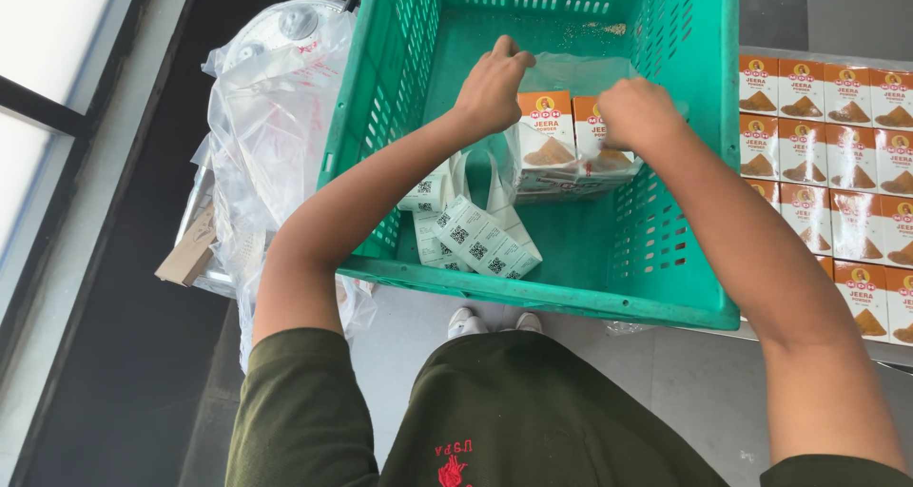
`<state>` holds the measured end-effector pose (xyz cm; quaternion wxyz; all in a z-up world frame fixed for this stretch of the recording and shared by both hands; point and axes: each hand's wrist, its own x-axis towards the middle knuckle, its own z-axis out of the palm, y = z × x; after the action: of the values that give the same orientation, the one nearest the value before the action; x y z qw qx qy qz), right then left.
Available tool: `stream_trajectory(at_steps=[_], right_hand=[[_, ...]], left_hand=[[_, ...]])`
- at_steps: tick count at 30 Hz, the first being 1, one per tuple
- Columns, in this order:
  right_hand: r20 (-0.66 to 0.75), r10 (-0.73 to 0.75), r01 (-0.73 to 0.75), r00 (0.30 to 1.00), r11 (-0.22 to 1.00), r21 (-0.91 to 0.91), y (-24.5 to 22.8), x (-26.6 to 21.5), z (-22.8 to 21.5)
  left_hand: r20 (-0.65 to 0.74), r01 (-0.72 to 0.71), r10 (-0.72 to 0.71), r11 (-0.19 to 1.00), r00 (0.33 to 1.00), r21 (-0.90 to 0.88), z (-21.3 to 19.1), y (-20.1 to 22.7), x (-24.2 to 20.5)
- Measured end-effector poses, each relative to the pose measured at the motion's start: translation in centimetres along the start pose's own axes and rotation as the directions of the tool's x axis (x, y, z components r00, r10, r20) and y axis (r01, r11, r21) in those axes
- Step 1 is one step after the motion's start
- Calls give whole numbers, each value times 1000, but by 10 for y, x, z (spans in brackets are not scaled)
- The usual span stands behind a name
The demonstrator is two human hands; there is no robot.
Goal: The person repeatedly takes small orange and white boxes from a green plastic basket and places them onto a metal table, arranging them in neat rows. The person handles the boxes by hand, moving them from the basket to the table in a repetitive packing motion.
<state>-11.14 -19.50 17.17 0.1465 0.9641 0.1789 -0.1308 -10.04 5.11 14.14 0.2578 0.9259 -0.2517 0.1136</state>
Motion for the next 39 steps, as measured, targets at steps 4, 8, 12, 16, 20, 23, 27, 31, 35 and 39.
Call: stream_trajectory(at_steps=[4, 8, 12, 16, 20, 23, 27, 31, 35, 39], right_hand=[[-211, -262, 292, 942, 948, 127, -15, 12, -12], [-72, -392, 398, 917, 909, 122, -30, 32, -4], [-108, -445, 452, 889, 891, 41, -39, 38, 3], [-242, -468, 496, 850, 866, 67, -10, 91, 84], [-5, -344, 343, 939, 934, 104, -43, 17, -44], [-204, -352, 379, 913, 919, 110, -24, 0, -60], [-435, -280, 374, 856, 916, 147, -9, -50, -96], [-557, -140, 309, 819, 925, 222, -1, -108, -109], [-591, 3, 220, 807, 927, 305, 0, -171, -105], [-773, 79, 322, 630, 879, 352, -3, -230, -83]], left_hand=[[-48, 12, -14, 999, 999, -46, -12, 12, -10], [-71, -14, 10, 998, 997, -59, -16, 14, -12], [-113, -22, 21, 1000, 993, -1, -20, 14, -10], [-112, 8, -2, 999, 994, 53, -28, 16, -7], [-132, 2, 2, 1000, 991, 28, -20, 13, -5], [-209, -24, 12, 998, 978, -58, -14, 18, -3], [-334, -42, -38, 973, 942, -229, -9, 35, 3], [-143, 44, -166, 789, 976, -613, -23, 70, -1], [169, 186, -80, 480, 982, -857, -40, 104, -15], [237, 196, 87, 332, 968, -923, -66, 143, -36]])
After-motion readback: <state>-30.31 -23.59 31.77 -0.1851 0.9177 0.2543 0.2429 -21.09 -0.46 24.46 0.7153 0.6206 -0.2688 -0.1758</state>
